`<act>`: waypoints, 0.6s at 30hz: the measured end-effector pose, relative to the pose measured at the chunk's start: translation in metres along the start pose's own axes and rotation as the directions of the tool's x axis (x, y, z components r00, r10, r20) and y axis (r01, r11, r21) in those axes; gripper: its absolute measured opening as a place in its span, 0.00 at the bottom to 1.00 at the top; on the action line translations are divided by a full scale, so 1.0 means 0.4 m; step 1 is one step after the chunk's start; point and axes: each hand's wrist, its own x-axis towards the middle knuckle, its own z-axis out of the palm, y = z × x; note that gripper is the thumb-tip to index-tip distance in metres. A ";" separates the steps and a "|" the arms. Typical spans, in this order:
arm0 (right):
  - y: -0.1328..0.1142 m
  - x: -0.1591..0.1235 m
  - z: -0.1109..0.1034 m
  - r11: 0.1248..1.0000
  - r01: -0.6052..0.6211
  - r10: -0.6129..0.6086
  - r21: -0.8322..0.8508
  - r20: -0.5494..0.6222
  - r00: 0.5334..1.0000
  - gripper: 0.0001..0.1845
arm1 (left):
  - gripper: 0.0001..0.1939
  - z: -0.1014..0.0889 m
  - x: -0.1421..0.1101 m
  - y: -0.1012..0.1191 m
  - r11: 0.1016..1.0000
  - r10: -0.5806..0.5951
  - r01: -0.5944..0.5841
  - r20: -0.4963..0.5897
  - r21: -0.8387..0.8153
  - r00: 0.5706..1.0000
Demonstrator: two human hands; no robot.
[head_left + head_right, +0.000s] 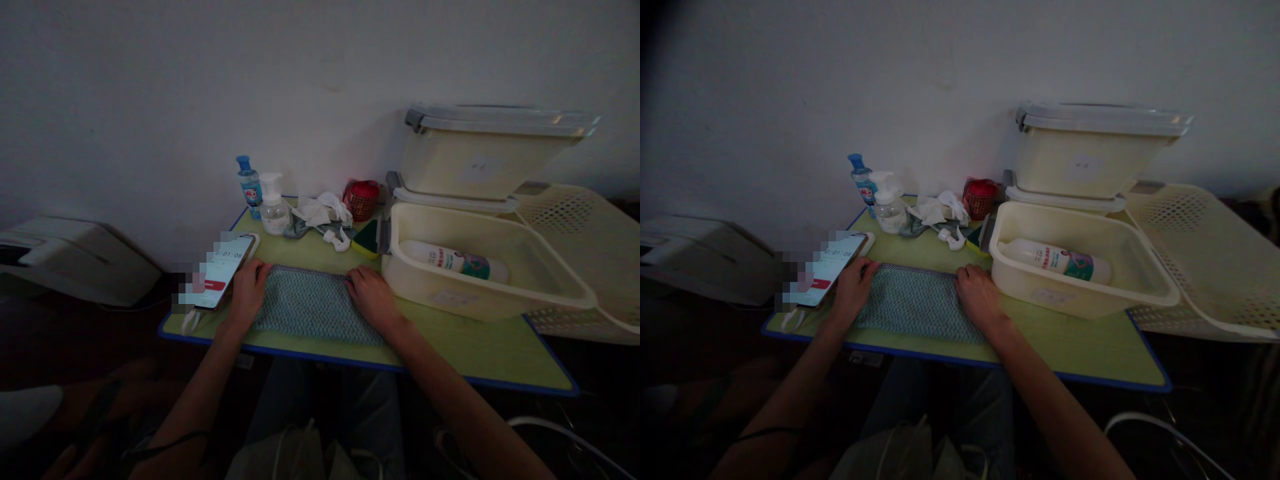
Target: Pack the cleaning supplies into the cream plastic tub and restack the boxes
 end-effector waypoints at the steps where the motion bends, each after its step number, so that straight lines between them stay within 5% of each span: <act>1: -0.001 -0.006 -0.006 0.999 0.036 -0.036 -0.017 0.011 0.999 0.10 | 0.12 -0.001 0.000 0.001 1.000 0.002 -0.002 -0.012 -0.002 1.000; 4: 0.001 -0.031 -0.019 0.995 0.094 -0.094 -0.013 0.030 0.995 0.12 | 0.12 -0.002 0.001 0.004 1.000 0.009 -0.009 -0.042 0.011 0.999; 8: 0.026 -0.065 -0.011 0.978 -0.008 0.012 0.208 -0.020 1.000 0.09 | 0.11 0.001 0.003 0.008 0.998 0.020 -0.020 -0.002 0.057 1.000; 12: 0.059 -0.085 0.010 0.841 -0.121 0.175 0.527 -0.053 0.983 0.04 | 0.12 0.005 0.003 0.005 0.995 0.067 -0.069 0.025 0.076 0.997; 18: 0.067 -0.093 0.012 0.720 -0.132 0.269 0.681 -0.098 0.958 0.05 | 0.12 0.005 0.003 -0.003 0.997 0.075 -0.075 -0.020 0.020 0.997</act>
